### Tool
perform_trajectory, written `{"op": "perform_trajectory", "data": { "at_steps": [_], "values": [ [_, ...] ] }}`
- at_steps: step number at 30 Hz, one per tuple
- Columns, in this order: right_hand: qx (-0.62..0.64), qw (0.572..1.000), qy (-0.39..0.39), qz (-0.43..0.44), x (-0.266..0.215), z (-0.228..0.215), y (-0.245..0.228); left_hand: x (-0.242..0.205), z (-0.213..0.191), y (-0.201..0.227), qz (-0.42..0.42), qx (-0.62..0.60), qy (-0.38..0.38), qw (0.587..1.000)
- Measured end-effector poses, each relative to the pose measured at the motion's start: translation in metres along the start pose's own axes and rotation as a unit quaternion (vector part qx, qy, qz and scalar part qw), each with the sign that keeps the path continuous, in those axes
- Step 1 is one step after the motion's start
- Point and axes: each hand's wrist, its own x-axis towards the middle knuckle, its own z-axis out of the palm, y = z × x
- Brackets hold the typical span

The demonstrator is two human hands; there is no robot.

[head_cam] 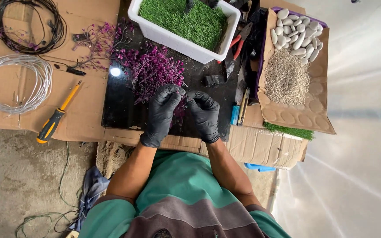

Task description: The person assembles an artificial bonsai tree by attaching purple leafy branches to a black wire frame. They repeatedly pick up small purple branches from a pile on the table and insert them into the main structure, adjusting the placement to create a full appearance.

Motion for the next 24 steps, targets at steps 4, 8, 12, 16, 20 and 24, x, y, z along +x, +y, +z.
{"op": "perform_trajectory", "data": {
  "at_steps": [4,8,12,16,20,24],
  "values": [
    [-0.006,1.000,0.022,-0.002,0.003,-0.013,0.009,-0.007,0.004,-0.009,-0.019,-0.043,-0.013,0.999],
    [0.022,0.996,0.086,-0.012,0.011,-0.022,-0.002,-0.008,0.001,-0.010,-0.010,-0.032,-0.011,0.999],
    [0.050,0.992,0.118,-0.005,0.008,-0.021,-0.011,-0.007,-0.005,0.010,0.071,0.034,-0.043,0.996],
    [0.022,0.997,0.066,-0.013,-0.004,-0.016,-0.034,-0.006,-0.008,0.023,0.155,0.119,-0.077,0.978],
    [0.131,0.980,0.144,0.034,0.020,-0.032,-0.007,-0.020,-0.012,0.011,0.069,-0.038,-0.168,0.983],
    [0.245,0.951,0.176,0.073,0.026,-0.044,-0.001,-0.013,-0.026,0.025,0.019,-0.008,-0.131,0.991]
  ]
}}
